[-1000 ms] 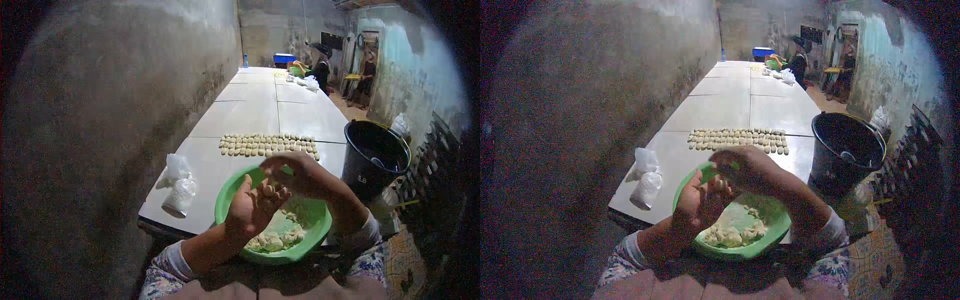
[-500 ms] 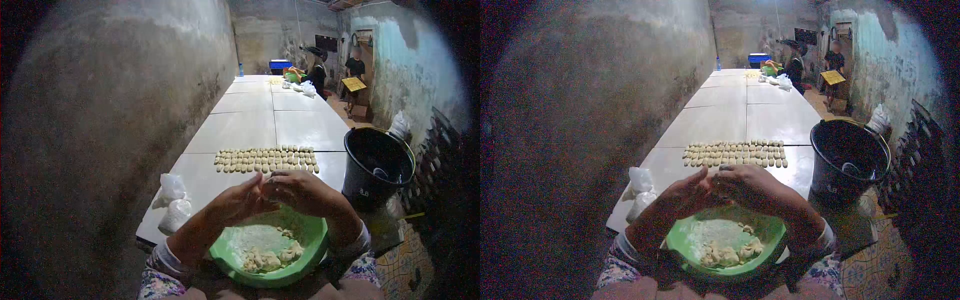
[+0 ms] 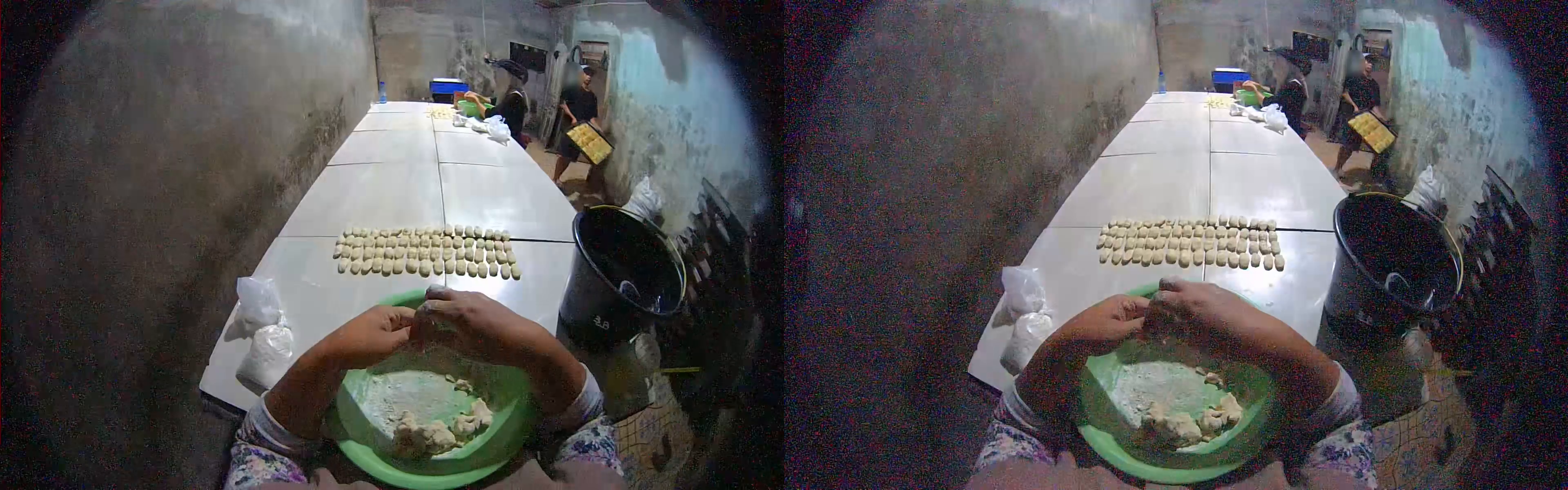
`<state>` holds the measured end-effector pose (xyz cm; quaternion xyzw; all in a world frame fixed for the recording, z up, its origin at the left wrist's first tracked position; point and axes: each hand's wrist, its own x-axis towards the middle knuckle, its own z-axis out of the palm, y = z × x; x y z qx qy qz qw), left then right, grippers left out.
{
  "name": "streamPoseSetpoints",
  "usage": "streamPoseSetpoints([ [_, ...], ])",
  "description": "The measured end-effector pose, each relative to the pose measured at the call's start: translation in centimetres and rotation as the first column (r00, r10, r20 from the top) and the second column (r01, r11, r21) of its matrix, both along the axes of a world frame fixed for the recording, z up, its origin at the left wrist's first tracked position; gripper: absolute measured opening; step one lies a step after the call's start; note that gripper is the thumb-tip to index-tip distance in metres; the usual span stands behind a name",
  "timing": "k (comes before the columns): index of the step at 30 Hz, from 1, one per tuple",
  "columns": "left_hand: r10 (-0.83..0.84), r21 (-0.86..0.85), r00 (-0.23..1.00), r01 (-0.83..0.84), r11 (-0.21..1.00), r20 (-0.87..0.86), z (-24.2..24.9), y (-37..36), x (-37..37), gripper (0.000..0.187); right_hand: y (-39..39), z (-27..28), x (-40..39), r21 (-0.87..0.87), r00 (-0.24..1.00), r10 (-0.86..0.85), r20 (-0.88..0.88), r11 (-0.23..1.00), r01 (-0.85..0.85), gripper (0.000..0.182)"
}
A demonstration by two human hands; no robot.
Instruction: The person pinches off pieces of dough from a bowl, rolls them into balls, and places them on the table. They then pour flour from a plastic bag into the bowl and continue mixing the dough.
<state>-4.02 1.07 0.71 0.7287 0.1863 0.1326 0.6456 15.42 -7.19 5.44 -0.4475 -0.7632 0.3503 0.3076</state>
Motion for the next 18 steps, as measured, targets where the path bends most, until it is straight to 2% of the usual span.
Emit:
streamPoseSetpoints([
  [1,0.008,0.068,0.998,-0.004,0.998,-0.06,0.1,0.0,-0.1,0.029,0.1,-0.2,-0.2,-0.276,0.958,-0.093,-0.272,0.961,0.015,0.011],
  [2,0.013,0.064,0.998,-0.009,0.998,-0.059,-0.1,0.0,-0.3,0.029,0.3,-0.5,-0.2,-0.28,0.959,-0.09,-0.27,0.96,0.011,0.011],
  [4,-0.027,0.056,0.999,0.029,0.998,-0.035,-0.7,0.3,-0.4,0.03,0.8,-1.3,0.1,0.015,0.999,-0.027,0.044,1.0,0.026,0.009],
  [5,-0.022,0.056,0.999,0.024,0.998,-0.034,-0.9,0.4,-0.4,0.03,1.0,-1.8,-0.1,-0.184,0.943,-0.04,-0.329,0.983,-0.022,0.008],
  [6,-0.032,0.038,0.999,0.033,0.999,-0.023,-1.1,0.4,-0.2,0.03,0.9,-1.7,-0.1,-0.182,0.943,-0.036,-0.329,0.983,-0.026,0.008],
  [8,-0.038,0.022,0.999,0.039,0.999,-0.014,-0.2,-0.2,0.0,0.03,0.9,-1.5,-0.1,-0.317,0.872,-0.146,-0.468,0.948,-0.011,0.007],
  [9,-0.018,0.0,0.999,0.018,1.0,0.027,0.6,-0.9,0.0,0.03,0.9,-1.5,-0.1,-0.317,0.871,-0.144,-0.47,0.948,-0.015,0.007],
  [11,0.005,-0.025,0.998,-0.004,1.0,0.059,1.1,-1.0,0.0,0.03,1.0,-1.5,0.1,-0.108,0.97,-0.031,-0.241,0.994,0.005,0.012],
  [12,-0.002,0.029,0.999,0.001,1.0,0.033,0.6,-0.6,-0.1,0.029,1.2,-1.6,0.2,-0.111,0.968,-0.031,-0.247,0.994,0.004,0.012],
  [14,-0.011,0.084,1.0,0.011,0.996,0.006,-0.2,0.2,-0.1,0.028,2.0,-2.4,0.7,0.255,0.994,0.098,0.053,0.961,-0.109,0.016],
  [17,-0.021,0.067,0.999,0.023,0.997,-0.029,-0.6,0.4,-0.3,0.029,1.9,-2.9,0.8,0.295,0.991,0.051,0.127,0.952,-0.087,0.019],
  [18,-0.009,0.171,0.999,0.018,0.985,-0.052,-0.4,0.3,-0.3,0.03,1.7,-2.6,0.8,0.323,0.987,0.038,0.158,0.942,-0.088,0.019],
])
